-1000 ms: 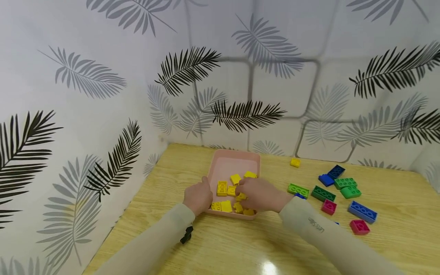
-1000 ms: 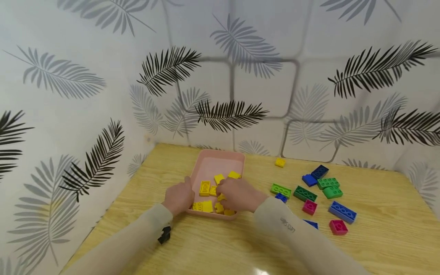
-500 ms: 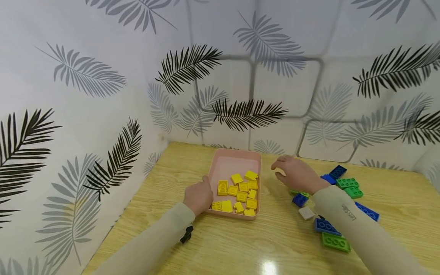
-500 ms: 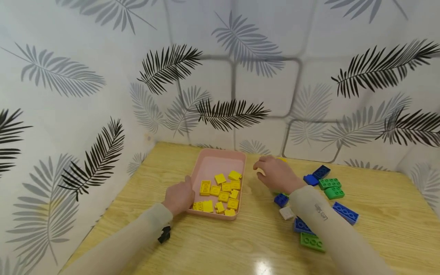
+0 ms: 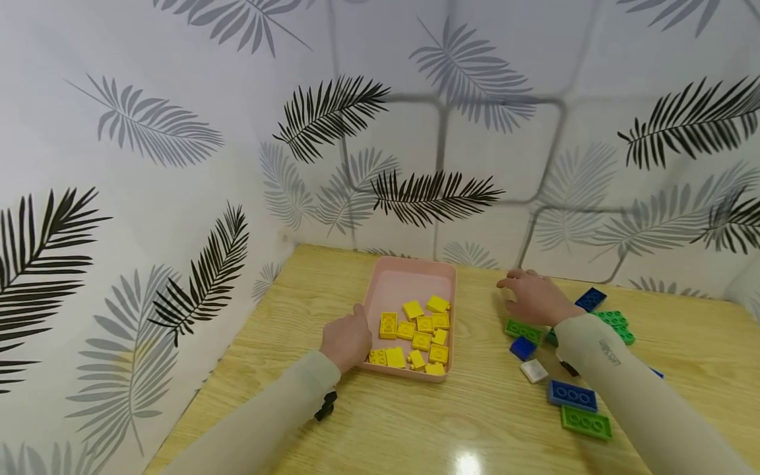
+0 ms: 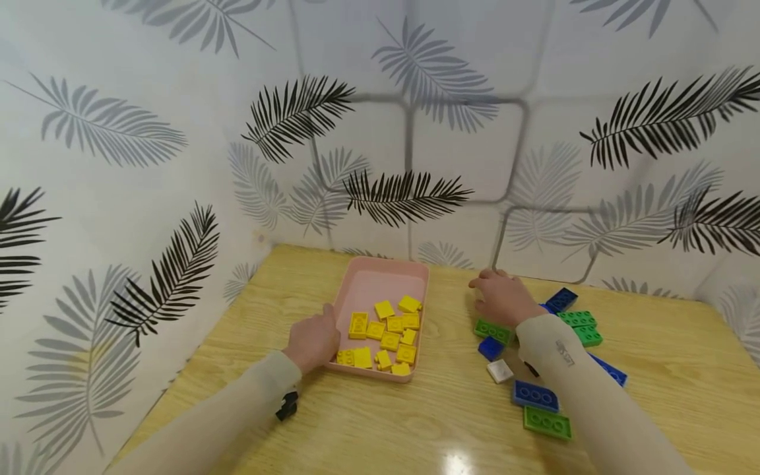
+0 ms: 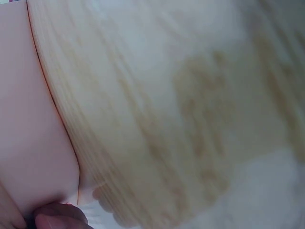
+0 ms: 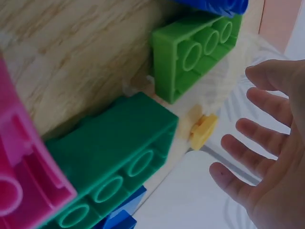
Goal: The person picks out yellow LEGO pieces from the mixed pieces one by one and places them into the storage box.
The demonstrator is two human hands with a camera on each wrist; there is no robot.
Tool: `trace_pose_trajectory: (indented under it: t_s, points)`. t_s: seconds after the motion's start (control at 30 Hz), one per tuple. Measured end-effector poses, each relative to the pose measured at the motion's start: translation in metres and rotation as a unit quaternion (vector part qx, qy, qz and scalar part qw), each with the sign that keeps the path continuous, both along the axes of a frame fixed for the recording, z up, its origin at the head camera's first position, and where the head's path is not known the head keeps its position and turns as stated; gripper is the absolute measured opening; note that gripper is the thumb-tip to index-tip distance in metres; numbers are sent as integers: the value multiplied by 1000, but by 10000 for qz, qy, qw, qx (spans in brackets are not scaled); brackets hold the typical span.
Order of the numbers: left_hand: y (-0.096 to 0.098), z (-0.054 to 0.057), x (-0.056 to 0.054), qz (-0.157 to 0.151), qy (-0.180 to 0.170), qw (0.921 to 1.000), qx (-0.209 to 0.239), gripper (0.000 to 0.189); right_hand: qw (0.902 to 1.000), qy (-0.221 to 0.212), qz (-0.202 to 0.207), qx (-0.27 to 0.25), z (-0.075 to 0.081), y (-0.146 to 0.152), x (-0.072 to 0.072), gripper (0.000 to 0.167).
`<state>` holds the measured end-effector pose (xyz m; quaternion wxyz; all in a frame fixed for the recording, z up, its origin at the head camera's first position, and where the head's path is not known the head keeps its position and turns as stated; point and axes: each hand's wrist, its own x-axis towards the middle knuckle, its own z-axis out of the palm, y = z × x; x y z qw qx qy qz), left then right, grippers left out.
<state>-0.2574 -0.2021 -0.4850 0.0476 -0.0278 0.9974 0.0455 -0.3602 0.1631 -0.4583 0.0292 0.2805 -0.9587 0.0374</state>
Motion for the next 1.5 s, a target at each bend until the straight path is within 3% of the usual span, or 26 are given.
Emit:
trace_pose_trajectory:
  t_s: [0.4,0.6,0.83,1.13,1.5]
  points:
    - [0,-3,-1,3,83,9999,-56,54,9972,-600,-379,253,-16,11,-21,45]
    - [1,-4,0,14,56,10000,-4,55,9951,-803,-439,370,-11,8,-20,42]
    - [3,-2,1,40,51,10000,-17,54,9978,-532,-249,320,-6,5,-17,35]
    - [3,-1,1,47,43,10000,-25,56,9987,-363,-157,326,-14,9,-21,47]
    - [5,1,2,82,79,9999,0,55,9989,-476,-27,-15,-8,10,-16,32]
